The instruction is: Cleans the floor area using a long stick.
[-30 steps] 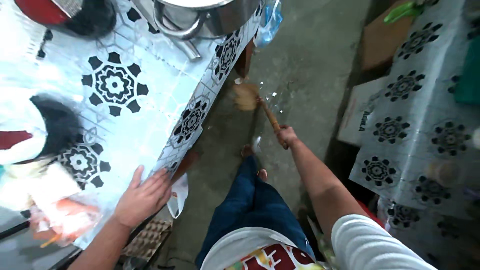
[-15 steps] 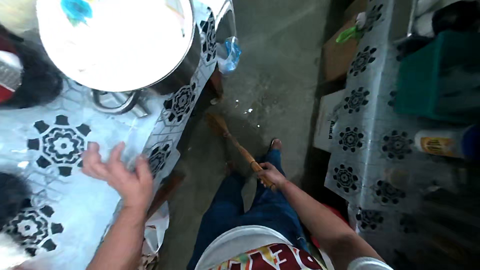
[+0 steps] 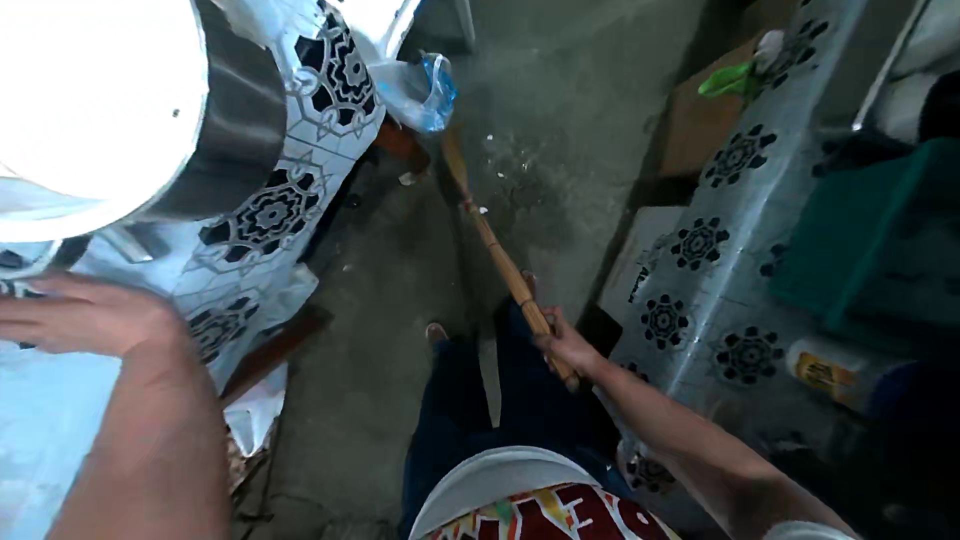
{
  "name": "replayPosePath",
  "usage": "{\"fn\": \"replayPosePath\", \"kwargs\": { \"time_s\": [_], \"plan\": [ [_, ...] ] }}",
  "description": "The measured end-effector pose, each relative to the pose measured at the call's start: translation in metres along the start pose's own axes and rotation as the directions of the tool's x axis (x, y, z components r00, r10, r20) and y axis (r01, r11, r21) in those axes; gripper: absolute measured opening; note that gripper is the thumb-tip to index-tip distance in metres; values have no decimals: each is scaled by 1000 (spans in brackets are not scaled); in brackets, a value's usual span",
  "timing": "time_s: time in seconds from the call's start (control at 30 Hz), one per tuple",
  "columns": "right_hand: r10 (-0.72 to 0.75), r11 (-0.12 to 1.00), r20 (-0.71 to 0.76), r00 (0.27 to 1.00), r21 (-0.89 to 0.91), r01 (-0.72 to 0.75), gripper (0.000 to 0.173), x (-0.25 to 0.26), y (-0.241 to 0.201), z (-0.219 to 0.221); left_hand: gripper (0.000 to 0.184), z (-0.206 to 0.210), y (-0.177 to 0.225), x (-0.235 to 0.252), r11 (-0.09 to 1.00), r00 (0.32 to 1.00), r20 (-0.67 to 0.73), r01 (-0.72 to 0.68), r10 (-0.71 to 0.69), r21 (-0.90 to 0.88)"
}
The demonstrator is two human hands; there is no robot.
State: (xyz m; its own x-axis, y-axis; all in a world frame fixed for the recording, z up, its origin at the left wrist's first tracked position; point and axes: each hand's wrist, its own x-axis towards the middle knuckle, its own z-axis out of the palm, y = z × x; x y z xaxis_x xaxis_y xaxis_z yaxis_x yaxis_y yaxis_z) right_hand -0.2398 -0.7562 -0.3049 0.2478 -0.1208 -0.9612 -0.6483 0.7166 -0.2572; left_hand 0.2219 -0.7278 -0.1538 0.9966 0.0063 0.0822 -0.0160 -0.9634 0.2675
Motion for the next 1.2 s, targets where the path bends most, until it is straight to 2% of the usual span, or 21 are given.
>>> {"fn": "replayPosePath", "kwargs": {
  "time_s": [0.07, 0.13, 0.2, 0.3, 0.37, 0.5, 0.63, 0.73, 0.83, 0.93, 1.0, 1.1, 1.13, 1.2],
  "plan": [
    [80, 992, 115, 990, 92, -91, 68, -23, 18, 6, 60, 4, -1, 4, 998, 1000, 6, 11, -11, 67],
    [166, 977, 204, 965, 95, -189, 66, -24, 31, 16, 59, 6, -1, 8, 994, 1000, 15, 22, -24, 106],
    [260, 963, 223, 939, 11, -269, 64, -4, 38, 30, 58, 8, -3, 10, 993, 1000, -8, 22, -21, 112],
    [333, 923, 133, 934, -249, -294, 62, 43, 35, 38, 59, 10, -4, 14, 994, 1000, -11, 23, -22, 110],
    [287, 892, 37, 957, -373, -253, 61, 62, 19, 24, 61, 12, -8, 18, 995, 999, -32, 2, 1, 103],
    [93, 897, -124, 988, -420, -137, 57, 72, -51, -38, 64, 19, -25, 32, 994, 999, -29, -29, 32, 101],
    [-89, 871, -303, 949, -486, -73, 59, 100, -98, -94, 66, 24, -34, 41, 990, 999, -22, -28, 31, 135],
    [-150, 880, -354, 923, -473, -38, 59, 85, -131, -103, 68, 22, -39, 45, 992, 998, 5, -57, 57, 114],
    [-186, 895, -293, 938, -444, 39, 61, 44, -122, -97, 69, 28, -53, 51, 982, 988, -9, -155, 157, 106],
    [-149, 933, -184, 972, -352, 76, 63, -14, -90, -75, 70, 20, -36, 48, 993, 996, 86, -14, 3, 121],
    [-64, 976, -134, 989, -217, 33, 61, -37, -64, -60, 71, 37, -60, 66, 988, 993, 106, -74, 60, 135],
    [64, 992, -80, 995, -101, -72, 55, -29, -35, -47, 72, 55, -82, 78, 979, 990, 78, -126, 115, 160],
    [83, 987, -83, 993, -132, -94, 56, -17, -30, -47, 70, 52, -76, 74, 979, 993, 80, -97, 84, 179],
    [58, 960, -137, 989, -265, -93, 59, 19, -30, -50, 66, 26, -35, 48, 984, 991, 124, 21, -44, 179]
  ]
}}
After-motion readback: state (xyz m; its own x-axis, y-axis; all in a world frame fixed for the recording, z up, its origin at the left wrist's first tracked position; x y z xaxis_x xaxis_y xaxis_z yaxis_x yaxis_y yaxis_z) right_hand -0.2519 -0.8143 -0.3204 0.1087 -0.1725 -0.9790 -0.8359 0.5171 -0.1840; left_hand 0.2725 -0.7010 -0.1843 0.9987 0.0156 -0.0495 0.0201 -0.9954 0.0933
